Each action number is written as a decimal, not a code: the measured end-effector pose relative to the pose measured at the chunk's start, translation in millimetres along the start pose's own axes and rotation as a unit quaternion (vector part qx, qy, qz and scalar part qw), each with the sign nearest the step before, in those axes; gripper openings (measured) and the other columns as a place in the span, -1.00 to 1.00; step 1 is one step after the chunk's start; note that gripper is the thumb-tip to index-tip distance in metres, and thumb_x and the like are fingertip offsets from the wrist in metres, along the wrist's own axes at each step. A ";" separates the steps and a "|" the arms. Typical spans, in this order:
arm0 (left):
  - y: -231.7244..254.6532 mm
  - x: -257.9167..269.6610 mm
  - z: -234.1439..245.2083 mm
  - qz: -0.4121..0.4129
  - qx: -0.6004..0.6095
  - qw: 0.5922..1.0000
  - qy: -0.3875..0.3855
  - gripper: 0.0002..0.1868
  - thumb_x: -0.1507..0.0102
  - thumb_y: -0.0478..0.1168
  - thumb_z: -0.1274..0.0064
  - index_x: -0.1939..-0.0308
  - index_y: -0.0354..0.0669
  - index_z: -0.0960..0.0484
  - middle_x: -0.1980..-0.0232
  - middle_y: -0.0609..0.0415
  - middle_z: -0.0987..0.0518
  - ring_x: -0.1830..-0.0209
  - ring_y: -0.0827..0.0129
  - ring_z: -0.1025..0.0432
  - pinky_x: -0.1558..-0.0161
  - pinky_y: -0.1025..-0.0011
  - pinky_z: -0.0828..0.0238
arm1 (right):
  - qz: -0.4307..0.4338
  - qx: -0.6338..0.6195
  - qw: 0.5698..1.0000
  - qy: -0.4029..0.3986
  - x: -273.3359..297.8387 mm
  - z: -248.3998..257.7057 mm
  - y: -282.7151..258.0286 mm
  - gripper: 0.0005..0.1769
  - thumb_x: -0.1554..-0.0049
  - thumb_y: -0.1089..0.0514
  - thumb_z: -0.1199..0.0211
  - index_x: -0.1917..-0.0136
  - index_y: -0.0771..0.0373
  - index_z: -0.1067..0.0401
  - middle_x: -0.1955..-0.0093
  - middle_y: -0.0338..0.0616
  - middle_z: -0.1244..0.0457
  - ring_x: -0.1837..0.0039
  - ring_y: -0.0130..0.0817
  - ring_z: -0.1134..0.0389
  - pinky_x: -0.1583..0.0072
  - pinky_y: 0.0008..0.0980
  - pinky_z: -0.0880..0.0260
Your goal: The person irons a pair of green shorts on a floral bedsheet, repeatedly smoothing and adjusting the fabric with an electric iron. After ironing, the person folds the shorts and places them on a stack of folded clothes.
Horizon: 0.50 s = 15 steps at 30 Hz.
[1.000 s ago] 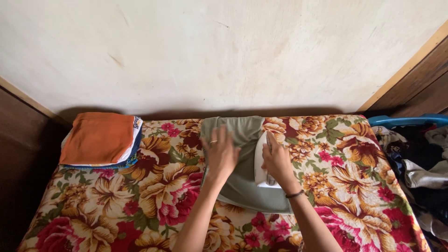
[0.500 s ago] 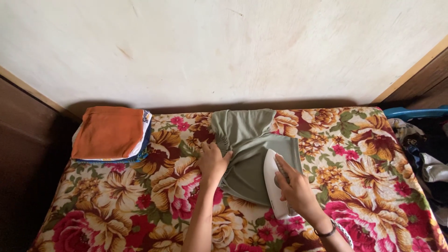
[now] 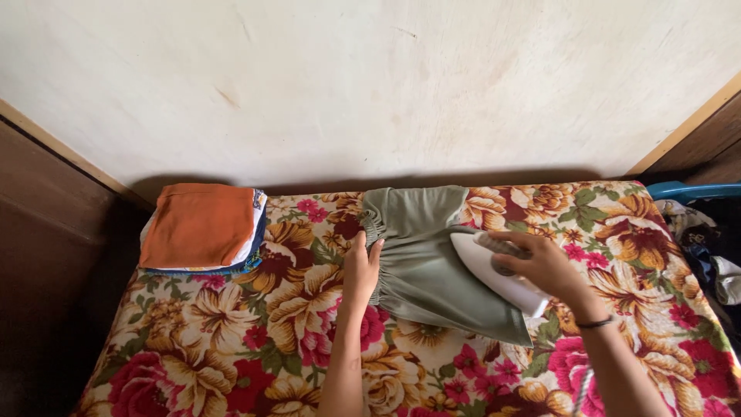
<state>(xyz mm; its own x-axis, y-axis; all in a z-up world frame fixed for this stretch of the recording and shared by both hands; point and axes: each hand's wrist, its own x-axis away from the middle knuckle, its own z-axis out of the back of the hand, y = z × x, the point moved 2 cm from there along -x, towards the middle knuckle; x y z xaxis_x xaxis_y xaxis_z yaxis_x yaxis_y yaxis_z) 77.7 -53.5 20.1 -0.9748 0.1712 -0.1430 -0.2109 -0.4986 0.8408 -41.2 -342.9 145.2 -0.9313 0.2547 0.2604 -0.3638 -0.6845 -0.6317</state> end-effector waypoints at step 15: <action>0.8 -1.1 7.1 0.018 -0.111 0.993 -0.046 -0.41 -0.48 0.03 0.15 -0.35 -0.47 -0.34 -0.26 -0.41 -0.45 -0.23 -0.11 -0.45 -0.02 0.14 -0.60 | 0.212 0.031 0.968 -0.129 -33.0 -50.7 -81.2 -0.54 0.07 -0.14 -0.43 -0.14 -0.25 -0.65 0.06 -0.04 -0.49 0.01 0.13 -0.49 -0.10 -0.11 -0.43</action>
<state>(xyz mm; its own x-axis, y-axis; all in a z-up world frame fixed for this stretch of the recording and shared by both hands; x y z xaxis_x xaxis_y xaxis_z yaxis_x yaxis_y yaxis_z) 79.1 -48.1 24.7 -0.9733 0.2217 -0.0585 -0.1971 -0.6782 0.7079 18.2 -261.1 150.8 -0.9585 -0.2323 0.1656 0.0599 -0.7314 -0.6793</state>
